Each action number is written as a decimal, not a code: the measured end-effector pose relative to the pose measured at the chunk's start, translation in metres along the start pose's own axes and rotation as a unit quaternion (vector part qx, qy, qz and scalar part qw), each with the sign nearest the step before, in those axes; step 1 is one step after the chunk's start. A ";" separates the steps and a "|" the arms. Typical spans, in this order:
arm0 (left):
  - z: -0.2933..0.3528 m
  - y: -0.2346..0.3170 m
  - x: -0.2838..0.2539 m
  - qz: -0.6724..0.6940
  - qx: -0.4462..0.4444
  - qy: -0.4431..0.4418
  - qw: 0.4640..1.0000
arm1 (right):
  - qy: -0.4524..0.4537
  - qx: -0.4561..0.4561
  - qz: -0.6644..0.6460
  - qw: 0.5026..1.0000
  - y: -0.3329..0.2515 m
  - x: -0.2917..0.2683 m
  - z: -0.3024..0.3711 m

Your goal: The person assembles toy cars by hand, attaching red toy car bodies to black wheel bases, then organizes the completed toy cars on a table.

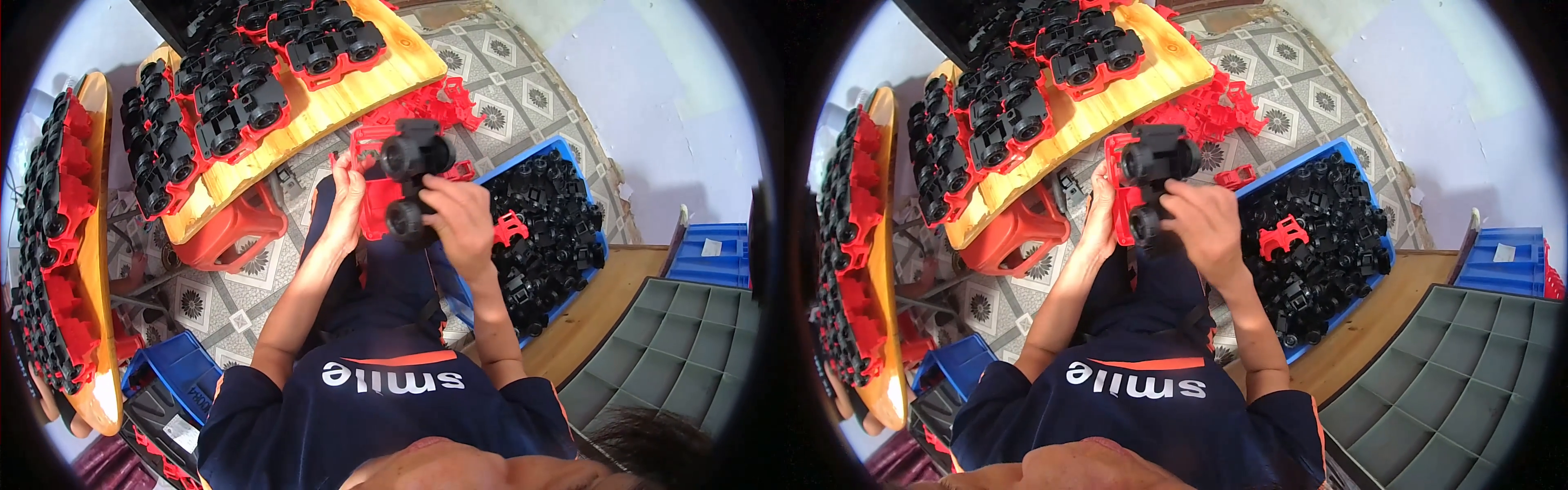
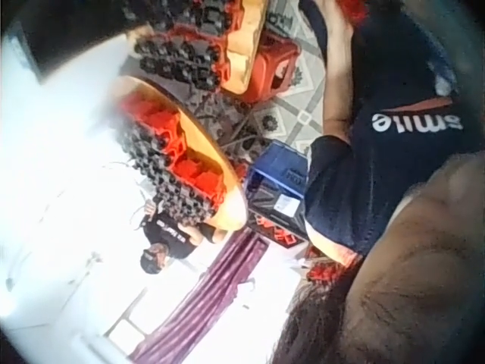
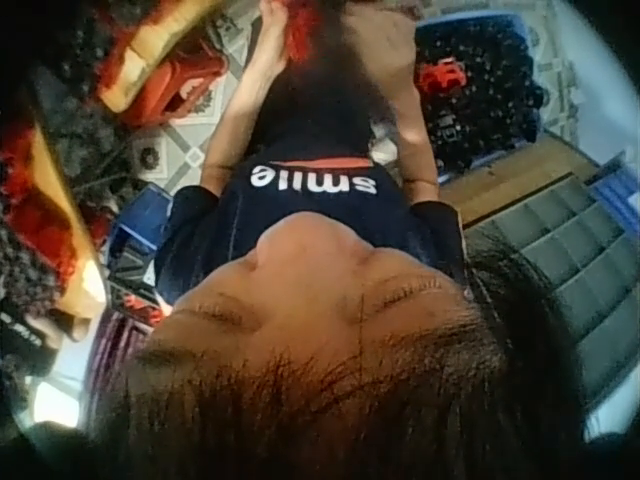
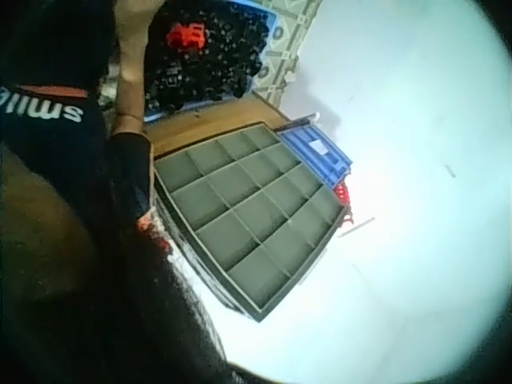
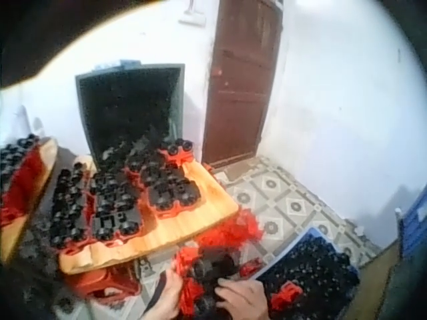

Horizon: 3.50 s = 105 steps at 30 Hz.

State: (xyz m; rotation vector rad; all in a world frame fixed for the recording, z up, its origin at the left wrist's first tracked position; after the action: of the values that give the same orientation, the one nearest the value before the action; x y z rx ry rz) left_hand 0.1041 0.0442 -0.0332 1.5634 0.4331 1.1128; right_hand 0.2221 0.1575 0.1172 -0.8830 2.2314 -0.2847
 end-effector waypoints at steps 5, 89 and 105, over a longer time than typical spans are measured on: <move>0.002 0.011 0.010 0.002 0.039 0.001 0.999 | -0.036 0.026 0.062 0.997 -0.007 0.025 0.008; 0.020 -0.031 0.014 -0.712 0.240 0.035 0.658 | 0.053 0.507 -0.395 0.764 0.411 0.156 -0.230; 0.025 -0.049 0.026 -0.761 0.262 0.019 0.593 | -0.291 0.673 0.018 0.680 0.328 -0.125 0.321</move>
State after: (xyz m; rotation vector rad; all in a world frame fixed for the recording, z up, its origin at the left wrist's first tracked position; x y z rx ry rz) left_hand 0.1514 0.0654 -0.0657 0.9374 1.7971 -0.4288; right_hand 0.3394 0.5013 -0.1897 -0.0225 0.9169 -1.2149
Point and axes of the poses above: each hand's wrist, its own z-axis away from the middle knuckle, its own x-axis out of the palm, y = z × x, the point moved 7 cm from there along -z, towards the middle knuckle, and after that the axes turned 13 degrees about -z, right-handed, at the moved point
